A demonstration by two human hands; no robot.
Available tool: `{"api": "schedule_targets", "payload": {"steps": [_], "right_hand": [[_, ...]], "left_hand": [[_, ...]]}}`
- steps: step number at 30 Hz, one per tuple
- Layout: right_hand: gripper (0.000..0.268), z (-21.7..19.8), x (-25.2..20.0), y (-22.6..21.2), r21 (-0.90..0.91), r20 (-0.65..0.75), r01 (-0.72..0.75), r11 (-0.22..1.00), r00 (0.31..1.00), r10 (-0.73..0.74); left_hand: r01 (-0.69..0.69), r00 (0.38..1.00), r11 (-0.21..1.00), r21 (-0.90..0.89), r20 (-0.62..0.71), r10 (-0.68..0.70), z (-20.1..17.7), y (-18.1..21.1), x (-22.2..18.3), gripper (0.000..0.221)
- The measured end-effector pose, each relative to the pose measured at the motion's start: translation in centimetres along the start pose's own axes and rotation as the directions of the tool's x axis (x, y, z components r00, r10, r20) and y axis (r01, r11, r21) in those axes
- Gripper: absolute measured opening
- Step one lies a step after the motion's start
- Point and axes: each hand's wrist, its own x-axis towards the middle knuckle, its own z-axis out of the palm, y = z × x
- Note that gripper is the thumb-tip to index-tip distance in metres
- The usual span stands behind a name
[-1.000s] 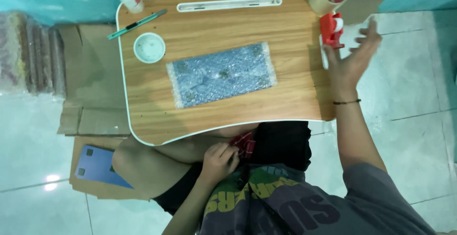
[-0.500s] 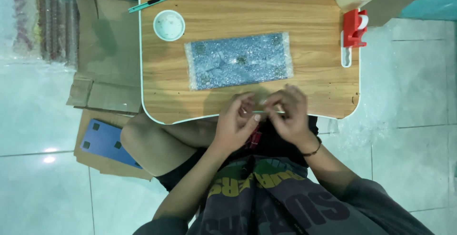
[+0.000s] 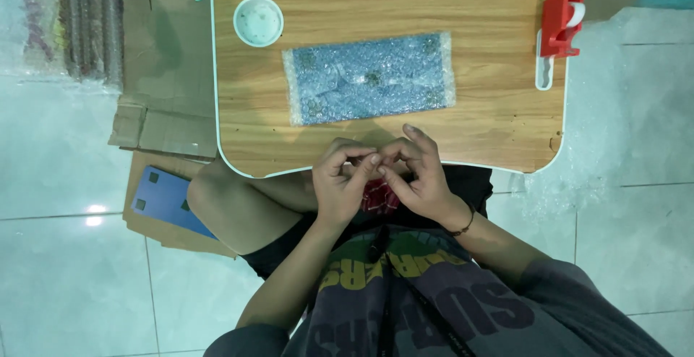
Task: Wrapping a blue object in bubble wrap and securing it inside a cardboard box for shipping.
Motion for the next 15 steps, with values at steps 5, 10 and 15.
{"api": "schedule_targets", "payload": {"steps": [5, 10, 15], "right_hand": [[0.091, -0.3, 0.9, -0.3, 0.121, -0.012, -0.118, 0.986, 0.993, 0.12], [0.096, -0.8, 1.7, -0.1, 0.258, 0.003, -0.224, 0.94, 0.973, 0.231], [0.091, -2.0, 3.3, 1.4, -0.045, -0.021, -0.192, 0.98, 0.981, 0.191]], "left_hand": [[-0.273, 0.961, 0.943, 0.188, 0.021, 0.274, -0.3, 0.7, 1.0, 0.011], [-0.487, 0.869, 0.834, 0.258, 0.051, 0.492, -0.1, 1.1, 1.9, 0.015], [-0.472, 0.857, 0.779, 0.413, 0.005, 0.516, -1.9, 0.1, 3.2, 0.017]]}}
